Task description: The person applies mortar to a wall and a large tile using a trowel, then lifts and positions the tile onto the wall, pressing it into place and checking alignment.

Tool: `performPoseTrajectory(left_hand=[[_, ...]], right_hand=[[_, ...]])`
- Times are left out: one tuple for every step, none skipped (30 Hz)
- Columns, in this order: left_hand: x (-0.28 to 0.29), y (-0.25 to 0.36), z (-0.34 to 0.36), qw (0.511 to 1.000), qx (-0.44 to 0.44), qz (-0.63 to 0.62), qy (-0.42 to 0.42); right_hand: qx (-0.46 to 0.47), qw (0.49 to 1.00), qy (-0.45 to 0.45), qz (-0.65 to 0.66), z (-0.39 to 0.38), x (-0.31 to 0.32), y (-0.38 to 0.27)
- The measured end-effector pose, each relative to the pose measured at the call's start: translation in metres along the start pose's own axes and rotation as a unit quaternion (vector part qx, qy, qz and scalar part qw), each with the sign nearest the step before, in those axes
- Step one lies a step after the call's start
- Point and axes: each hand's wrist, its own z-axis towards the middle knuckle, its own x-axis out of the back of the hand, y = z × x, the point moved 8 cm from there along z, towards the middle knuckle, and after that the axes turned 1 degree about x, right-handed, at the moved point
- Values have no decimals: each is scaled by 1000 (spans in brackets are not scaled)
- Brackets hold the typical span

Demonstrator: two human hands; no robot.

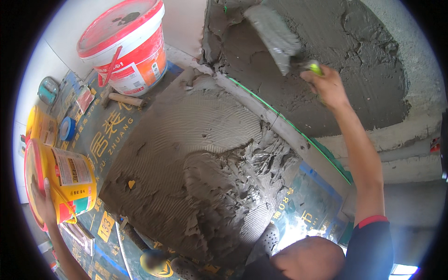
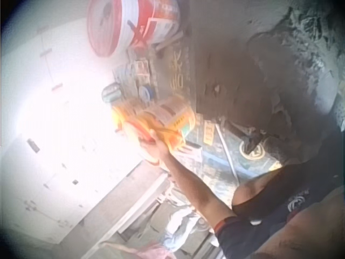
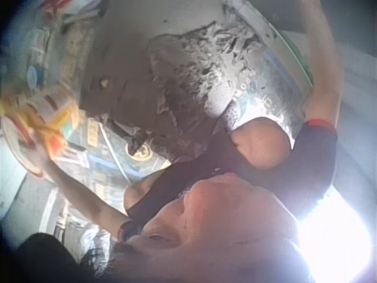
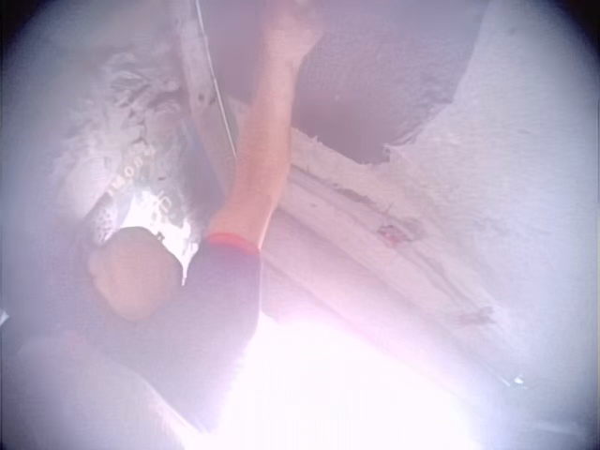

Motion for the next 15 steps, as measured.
performPoseTrajectory(left_hand=[[-1,8,0,1000,0,6,-4],[4,9,-2,1000,5,20,-7],[7,7,-4,1000,7,20,-3],[11,4,-6,999,6,37,12],[17,-1,-12,998,6,60,24],[15,-7,-11,998,7,62,20],[15,-13,-11,998,0,64,22],[18,-20,-14,997,-6,67,24],[11,-13,-8,998,-2,61,22],[9,1,-4,998,-1,57,22],[5,21,2,998,-11,48,27],[9,24,1,998,-9,56,31],[9,21,1,998,-2,57,35],[16,11,-3,993,7,114,37],[15,9,-5,986,14,161,33]], right_hand=[[-4,999,35,13,-16,20,-7],[-6,997,64,31,-32,34,-18],[37,995,96,15,-53,48,-42],[79,989,126,1,-75,58,-65],[120,979,161,-42,-93,60,-85],[159,963,197,-91,-114,62,-103],[146,969,170,-105,-126,51,-95],[134,974,141,-116,-136,36,-84],[86,983,38,-158,-147,11,-67],[39,978,-61,-196,-160,-19,-35],[44,986,-121,-101,-190,-56,31],[49,967,-206,-140,-204,-83,43],[60,939,-290,-174,-220,-108,55],[70,859,-378,-339,-228,-124,31],[108,870,-361,-319,-240,-125,19]])
